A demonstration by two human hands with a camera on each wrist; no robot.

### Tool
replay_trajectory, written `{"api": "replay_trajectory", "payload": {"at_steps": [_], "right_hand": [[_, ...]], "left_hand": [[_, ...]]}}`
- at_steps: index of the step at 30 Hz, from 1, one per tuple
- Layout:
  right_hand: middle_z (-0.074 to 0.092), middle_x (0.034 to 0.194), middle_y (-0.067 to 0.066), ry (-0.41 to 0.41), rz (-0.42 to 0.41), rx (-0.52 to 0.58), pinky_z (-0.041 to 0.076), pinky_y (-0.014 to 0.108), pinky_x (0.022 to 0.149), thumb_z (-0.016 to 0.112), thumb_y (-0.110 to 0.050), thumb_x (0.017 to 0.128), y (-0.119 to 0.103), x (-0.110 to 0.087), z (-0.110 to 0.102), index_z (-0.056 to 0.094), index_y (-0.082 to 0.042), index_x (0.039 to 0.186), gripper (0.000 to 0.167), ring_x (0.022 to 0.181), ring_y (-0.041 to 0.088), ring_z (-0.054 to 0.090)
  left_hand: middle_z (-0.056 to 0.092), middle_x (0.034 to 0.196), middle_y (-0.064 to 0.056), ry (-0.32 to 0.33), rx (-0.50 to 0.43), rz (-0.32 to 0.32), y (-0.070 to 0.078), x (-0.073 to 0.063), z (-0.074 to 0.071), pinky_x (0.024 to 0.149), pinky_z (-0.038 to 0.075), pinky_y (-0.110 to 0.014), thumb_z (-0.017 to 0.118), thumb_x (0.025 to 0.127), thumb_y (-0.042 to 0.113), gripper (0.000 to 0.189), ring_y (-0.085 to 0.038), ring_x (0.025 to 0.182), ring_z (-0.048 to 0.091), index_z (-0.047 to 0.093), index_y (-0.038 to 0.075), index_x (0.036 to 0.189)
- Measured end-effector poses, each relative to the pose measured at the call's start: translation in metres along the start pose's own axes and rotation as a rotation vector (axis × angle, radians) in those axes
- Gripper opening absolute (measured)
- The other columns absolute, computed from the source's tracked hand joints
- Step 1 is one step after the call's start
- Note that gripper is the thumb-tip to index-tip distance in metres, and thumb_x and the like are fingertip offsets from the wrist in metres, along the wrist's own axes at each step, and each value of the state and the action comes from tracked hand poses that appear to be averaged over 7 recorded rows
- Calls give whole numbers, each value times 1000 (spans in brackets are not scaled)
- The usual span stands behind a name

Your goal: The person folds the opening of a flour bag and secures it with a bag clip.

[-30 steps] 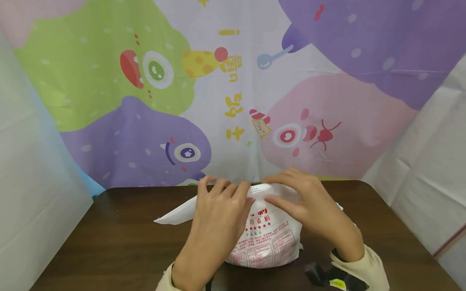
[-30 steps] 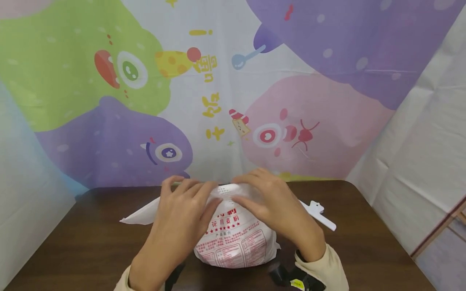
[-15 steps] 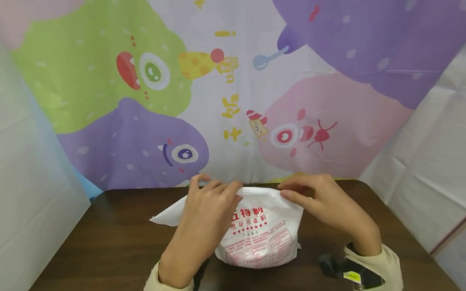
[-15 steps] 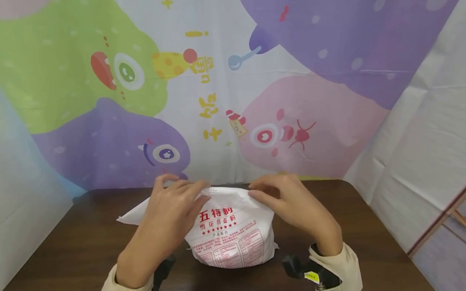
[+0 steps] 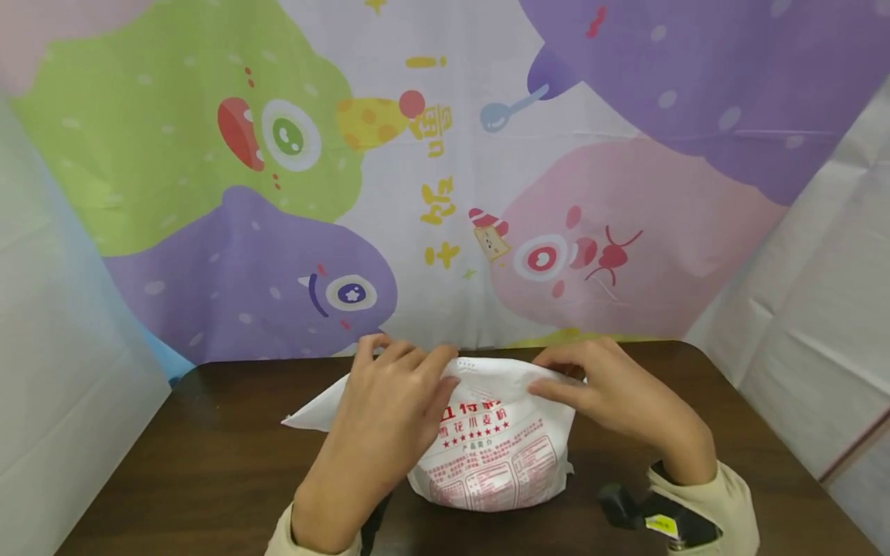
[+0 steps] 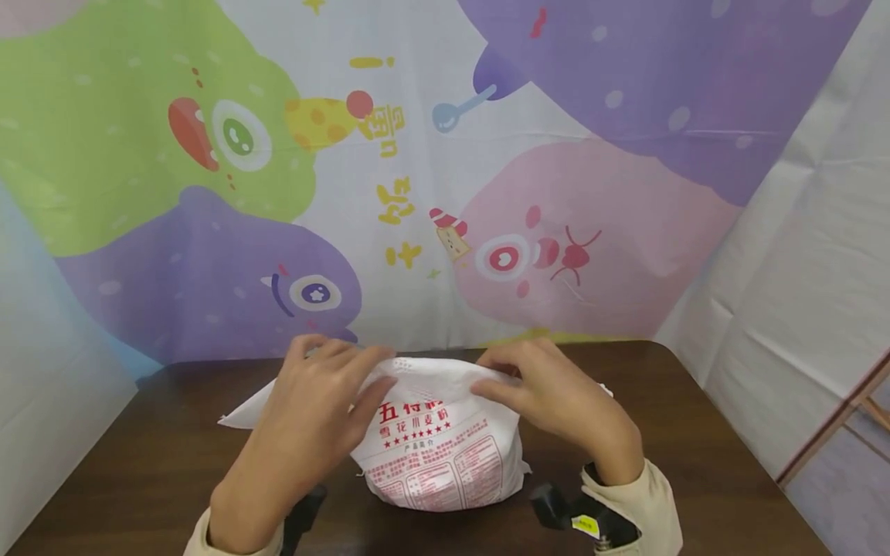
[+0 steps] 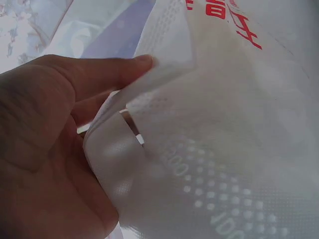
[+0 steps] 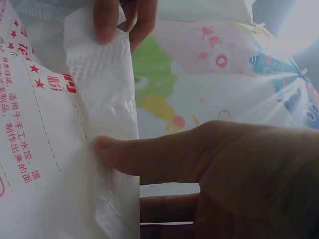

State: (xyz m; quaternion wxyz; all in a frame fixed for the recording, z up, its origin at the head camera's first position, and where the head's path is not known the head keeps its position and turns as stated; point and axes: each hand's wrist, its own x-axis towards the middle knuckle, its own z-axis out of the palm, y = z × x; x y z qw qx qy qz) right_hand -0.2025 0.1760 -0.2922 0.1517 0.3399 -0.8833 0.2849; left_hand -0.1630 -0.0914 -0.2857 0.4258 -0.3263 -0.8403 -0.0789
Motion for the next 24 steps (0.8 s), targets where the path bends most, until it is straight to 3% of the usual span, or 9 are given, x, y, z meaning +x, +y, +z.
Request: {"api": "replay_trajectory", "payload": {"at_steps": [7,11,15,18,24], "right_hand": [[68,97,-19,78,-68,26,52,28,79,76,-34,88,-9,3,7,73,-26,110,23,89,3,63],[71,105,-13,123,-153,19,52,31,81,82,-30,82,-16,9,17,72,-16,115,36,93,5,64],[71,102,-9,141,-196,-9,53,31,78,85,-25,79,-19,13,24,72,-13,110,35,89,6,64],[70,99,-10,153,-191,-21,53,31,77,85,-23,79,-21,14,26,72,-14,106,32,86,6,63],[69,95,-11,149,-159,-27,52,31,75,85,-22,80,-26,15,28,71,-14,103,28,83,6,61]], "left_hand": [[72,97,0,-3,17,18,7,0,-3,91,39,-51,80,82,22,30,-22,91,61,68,12,107],[73,95,1,-68,63,15,11,-3,1,93,38,-51,86,75,27,41,-23,88,61,64,12,107],[73,85,3,-105,114,-26,15,-4,5,92,38,-49,88,71,25,40,-22,76,61,60,13,96],[71,74,3,-63,145,-33,17,-4,6,88,40,-45,87,73,24,33,-21,66,60,60,14,89],[66,65,1,101,138,-5,20,0,6,77,43,-41,82,80,31,26,-20,62,61,64,12,79]]}}
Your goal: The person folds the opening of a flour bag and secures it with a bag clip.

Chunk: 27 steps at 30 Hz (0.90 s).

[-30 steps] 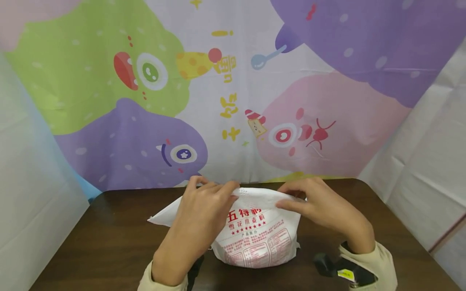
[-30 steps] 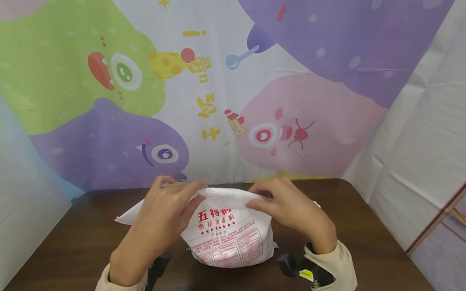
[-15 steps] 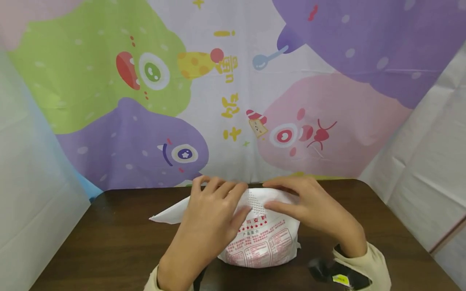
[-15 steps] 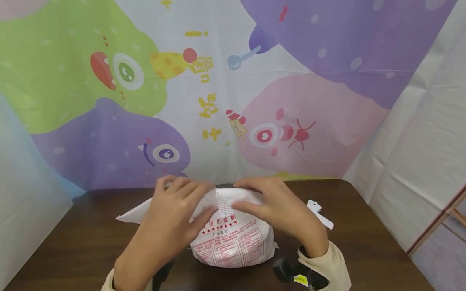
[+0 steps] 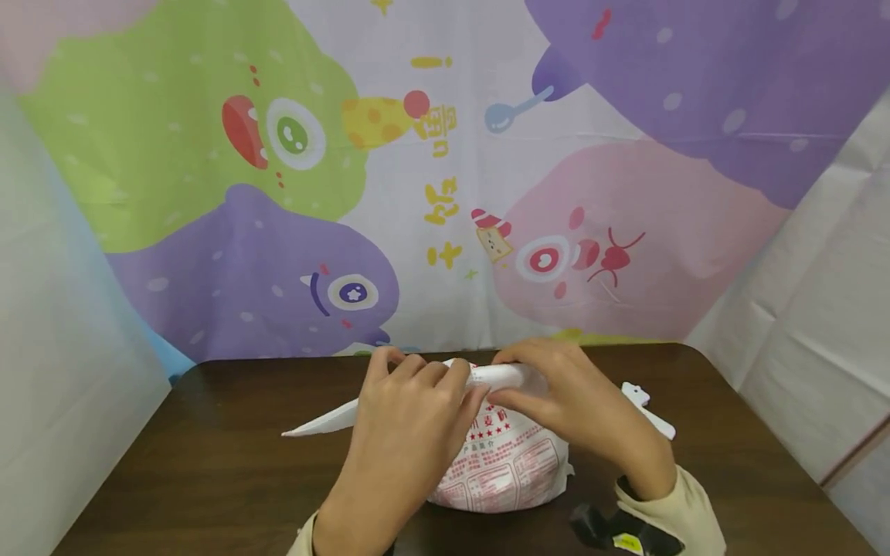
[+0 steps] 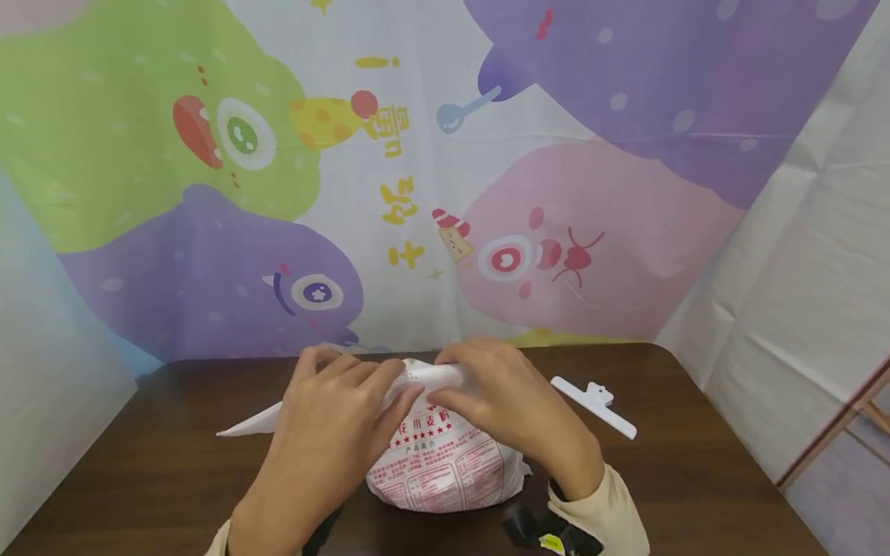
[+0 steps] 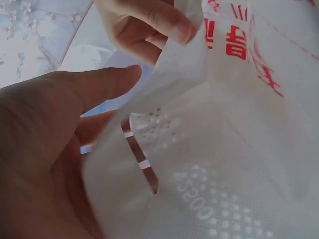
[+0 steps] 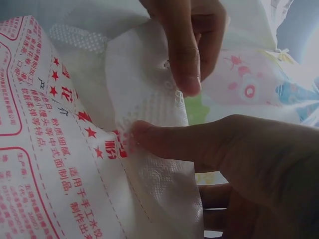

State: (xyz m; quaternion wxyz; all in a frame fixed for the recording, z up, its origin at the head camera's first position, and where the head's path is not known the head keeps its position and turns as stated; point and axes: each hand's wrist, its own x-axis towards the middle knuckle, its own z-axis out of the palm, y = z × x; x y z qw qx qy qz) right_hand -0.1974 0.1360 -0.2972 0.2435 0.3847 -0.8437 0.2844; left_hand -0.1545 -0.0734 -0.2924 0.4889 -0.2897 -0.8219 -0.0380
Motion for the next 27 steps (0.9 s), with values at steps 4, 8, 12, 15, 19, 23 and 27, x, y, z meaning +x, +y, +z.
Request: {"api": "replay_trajectory", "payload": {"at_steps": [4,8,12,15,19,23,27], "right_hand": [[68,93,-11,-29,27,-2,52,30,74,83,-23,82,-2,1,2,71,-14,103,26,80,7,60],[69,94,-12,-41,24,14,52,30,75,80,-24,85,0,1,0,72,-15,104,22,81,5,61],[70,92,-14,-23,12,35,52,29,75,75,-23,90,5,-2,-6,74,-19,103,13,82,3,61],[70,90,-16,-10,2,23,52,29,74,72,-22,92,7,-4,-11,76,-21,100,9,82,3,60],[70,86,-15,28,-18,1,52,29,70,75,-15,90,9,-5,-14,77,-19,96,8,78,2,61],[71,82,-12,107,-61,-11,49,21,64,78,-7,85,9,-3,-12,78,-16,92,11,72,3,59],[71,80,-7,204,-148,-47,44,17,63,79,-2,81,9,-1,-4,77,-11,89,13,68,5,57]], "left_hand": [[68,72,0,-31,-13,-16,-2,1,1,72,41,-37,84,79,30,27,-22,66,62,64,12,81],[69,72,1,-96,-16,-21,-7,0,5,65,42,-34,85,78,29,27,-20,64,64,64,12,80],[66,65,2,-107,-60,11,-13,1,8,59,41,-32,84,80,24,25,-17,60,64,63,11,77],[64,62,3,-94,-88,49,-18,2,9,56,37,-29,81,83,22,22,-16,56,61,63,11,78],[63,61,3,-53,-116,85,-23,4,12,54,33,-28,78,86,20,16,-14,53,59,65,11,82],[64,64,3,0,-147,102,-26,5,15,57,35,-28,75,89,19,12,-15,56,61,67,12,85],[66,69,3,54,-160,116,-31,5,18,61,39,-31,70,92,17,7,-16,59,61,68,11,88]]}}
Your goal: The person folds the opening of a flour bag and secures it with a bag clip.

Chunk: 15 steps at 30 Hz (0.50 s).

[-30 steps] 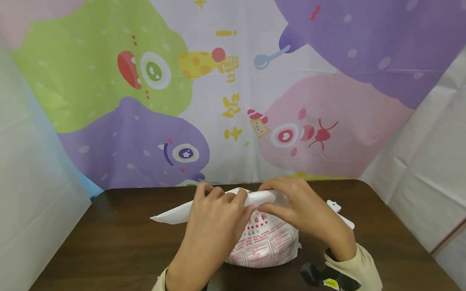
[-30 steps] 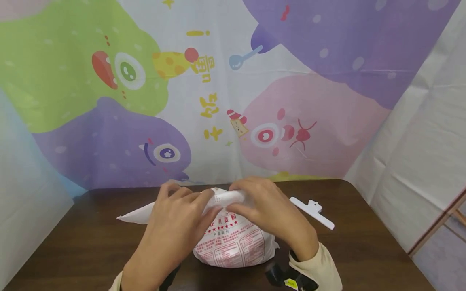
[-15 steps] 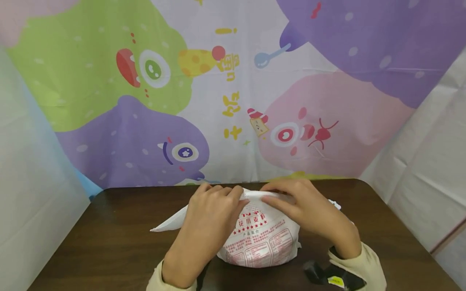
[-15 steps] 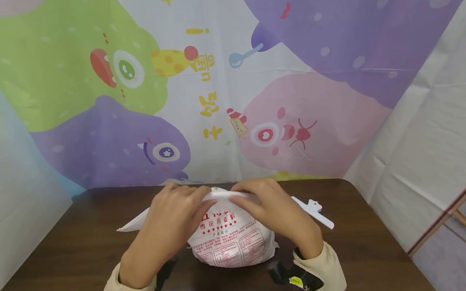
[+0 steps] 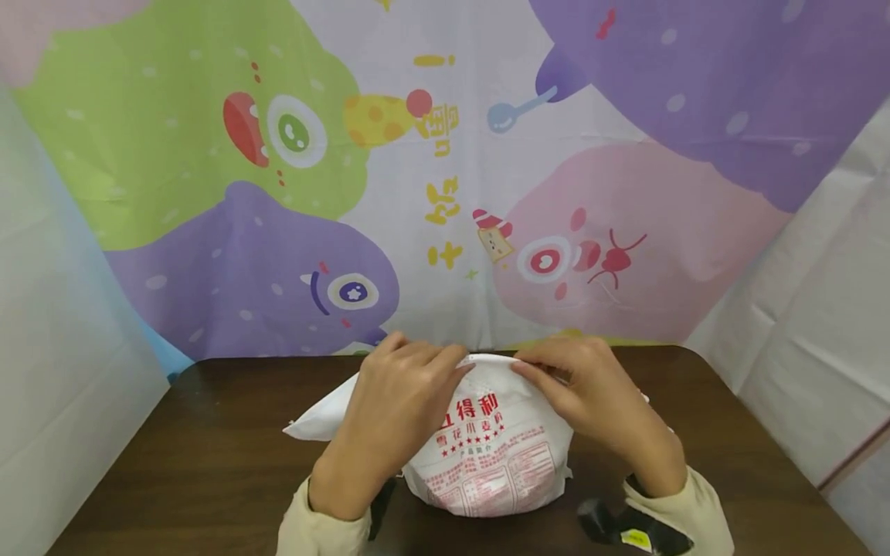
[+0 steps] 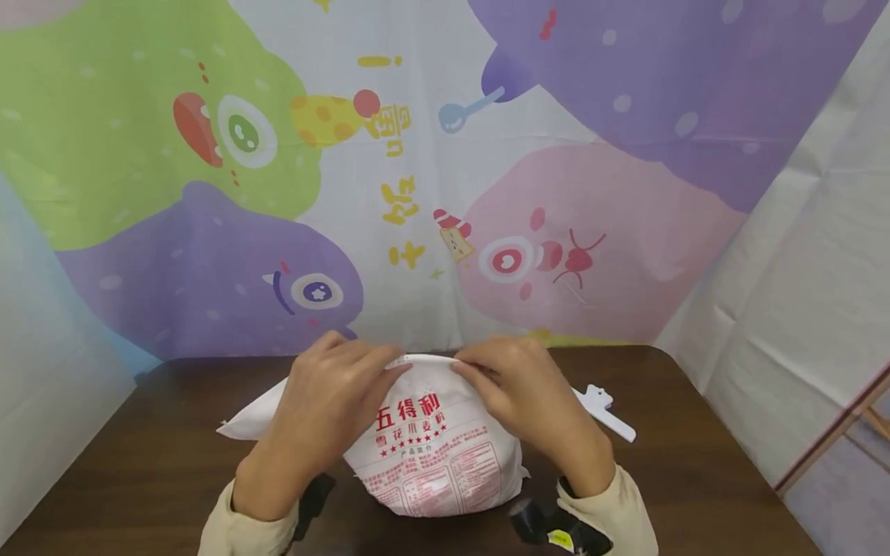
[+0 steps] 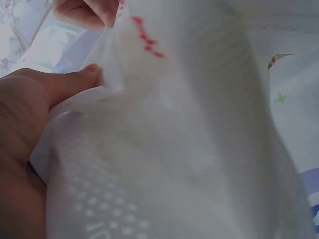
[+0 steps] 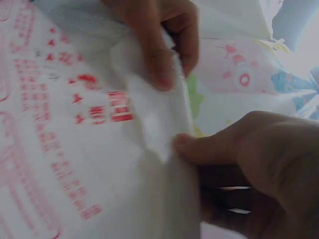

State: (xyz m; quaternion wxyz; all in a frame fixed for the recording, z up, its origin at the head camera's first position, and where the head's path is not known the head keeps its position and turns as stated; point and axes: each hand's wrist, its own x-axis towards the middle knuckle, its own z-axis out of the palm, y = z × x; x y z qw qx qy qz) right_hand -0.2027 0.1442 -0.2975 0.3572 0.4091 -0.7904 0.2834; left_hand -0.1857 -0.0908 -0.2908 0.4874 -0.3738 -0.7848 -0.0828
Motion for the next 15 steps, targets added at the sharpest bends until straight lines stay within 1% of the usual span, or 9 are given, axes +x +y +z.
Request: {"api": "replay_trajectory", "payload": {"at_steps": [4,7,9,11,13,15], "right_hand": [[72,82,-3,62,-93,-29,44,22,64,79,0,80,-4,0,10,76,-9,90,14,69,8,57],[72,85,-3,78,-102,-22,45,22,64,79,0,79,-7,0,12,76,-9,92,16,71,9,59],[72,84,-5,69,-74,-11,46,19,63,80,0,79,-9,0,11,76,-10,92,16,71,7,59],[70,82,-7,35,-31,9,46,17,63,80,-2,80,-10,2,7,76,-12,91,15,70,5,58],[68,79,-11,-22,19,16,46,16,62,80,-6,81,-11,2,2,75,-14,90,13,69,3,56],[66,78,-15,-98,86,28,48,18,63,80,-10,83,-11,2,-3,75,-17,90,11,70,1,57]], "left_hand": [[66,68,3,40,4,0,-4,-4,-3,62,41,-31,66,94,16,7,-16,59,59,68,11,88],[66,68,2,51,8,1,-5,-4,-7,62,40,-31,66,93,16,7,-16,58,58,68,10,88],[66,67,2,44,11,5,-5,-3,-10,62,39,-31,69,91,15,6,-16,57,57,68,11,87],[66,67,2,31,12,5,-5,-2,-12,63,38,-32,70,90,15,7,-16,57,56,67,11,86],[65,65,2,17,11,4,-5,-1,-14,64,38,-32,72,90,15,9,-16,55,55,66,11,84],[63,63,2,4,7,0,-6,-1,-16,64,38,-32,72,90,15,9,-16,54,54,66,11,83]]}}
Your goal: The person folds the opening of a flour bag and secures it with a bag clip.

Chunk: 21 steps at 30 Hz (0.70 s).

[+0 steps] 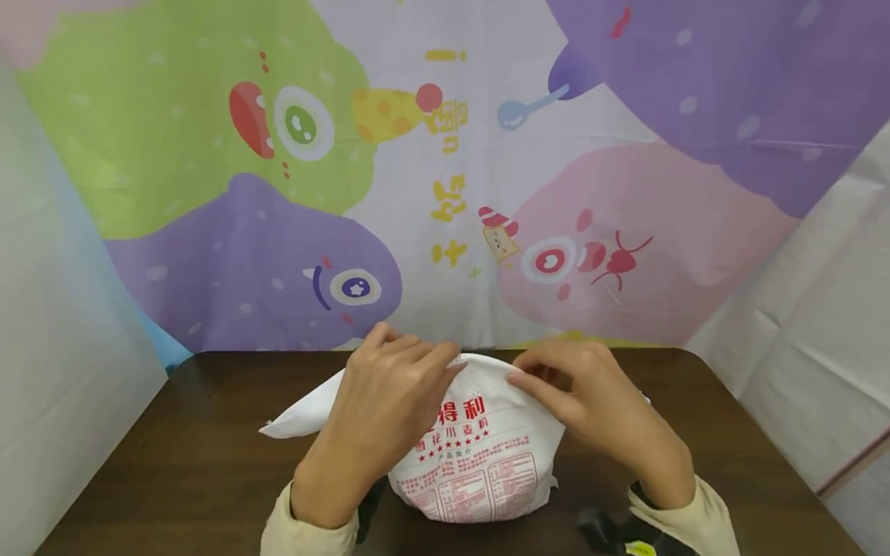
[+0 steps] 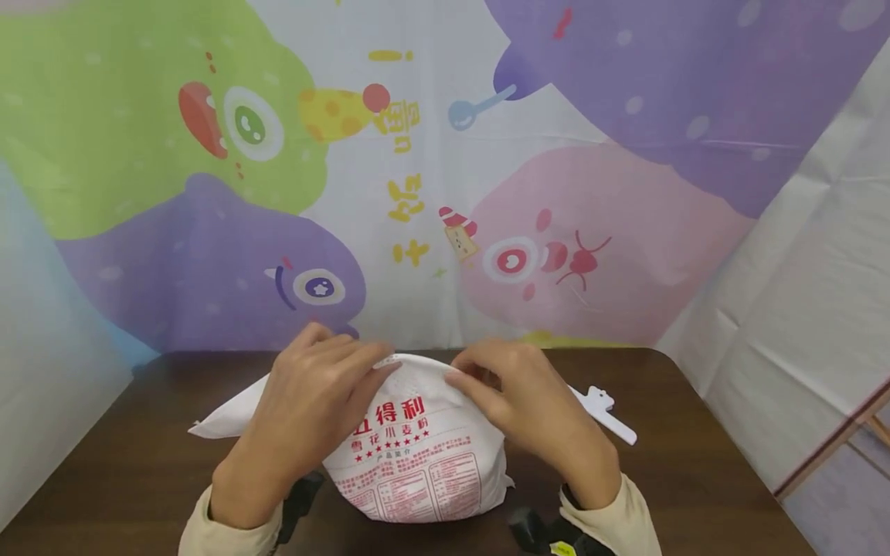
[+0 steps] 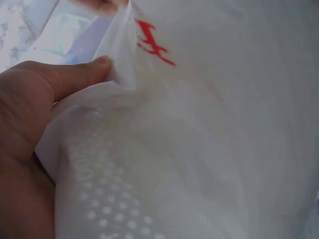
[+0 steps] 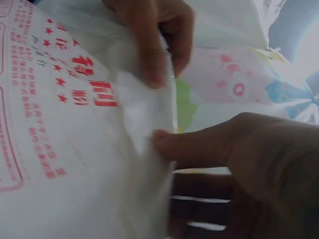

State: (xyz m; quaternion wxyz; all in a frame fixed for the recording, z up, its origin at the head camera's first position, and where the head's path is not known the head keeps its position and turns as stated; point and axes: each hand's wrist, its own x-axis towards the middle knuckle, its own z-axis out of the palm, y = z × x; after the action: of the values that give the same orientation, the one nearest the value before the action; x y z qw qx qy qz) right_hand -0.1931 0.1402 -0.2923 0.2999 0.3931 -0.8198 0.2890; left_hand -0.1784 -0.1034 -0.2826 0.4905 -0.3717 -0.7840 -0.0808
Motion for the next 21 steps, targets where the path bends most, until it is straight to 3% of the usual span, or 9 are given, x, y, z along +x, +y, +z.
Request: {"api": "replay_trajectory", "payload": {"at_steps": [5,10,15,21], "right_hand": [[66,79,-17,-197,176,30,51,23,65,75,-22,90,0,-6,-14,74,-22,93,3,71,0,61],[64,76,-17,-308,204,23,49,24,65,71,-24,93,2,-8,-20,73,-23,93,3,69,0,57],[64,76,-17,-314,188,35,49,23,65,71,-19,93,7,-9,-22,73,-24,92,6,69,0,57],[69,83,-17,-252,177,56,49,23,66,75,-8,88,13,-15,-26,78,-21,92,14,72,1,58]], "left_hand": [[63,63,3,-19,-13,-21,-3,-1,-2,66,40,-32,75,87,15,7,-15,54,55,69,12,85],[61,61,4,-19,-32,-39,-6,-4,-4,67,39,-32,76,85,15,8,-14,53,53,69,12,84],[62,62,4,-23,-55,-43,-6,-4,-5,67,39,-32,75,87,16,7,-13,54,55,69,12,86],[59,60,5,3,-98,-25,-4,-2,-5,66,40,-32,74,89,16,9,-11,54,57,67,12,84]]}}
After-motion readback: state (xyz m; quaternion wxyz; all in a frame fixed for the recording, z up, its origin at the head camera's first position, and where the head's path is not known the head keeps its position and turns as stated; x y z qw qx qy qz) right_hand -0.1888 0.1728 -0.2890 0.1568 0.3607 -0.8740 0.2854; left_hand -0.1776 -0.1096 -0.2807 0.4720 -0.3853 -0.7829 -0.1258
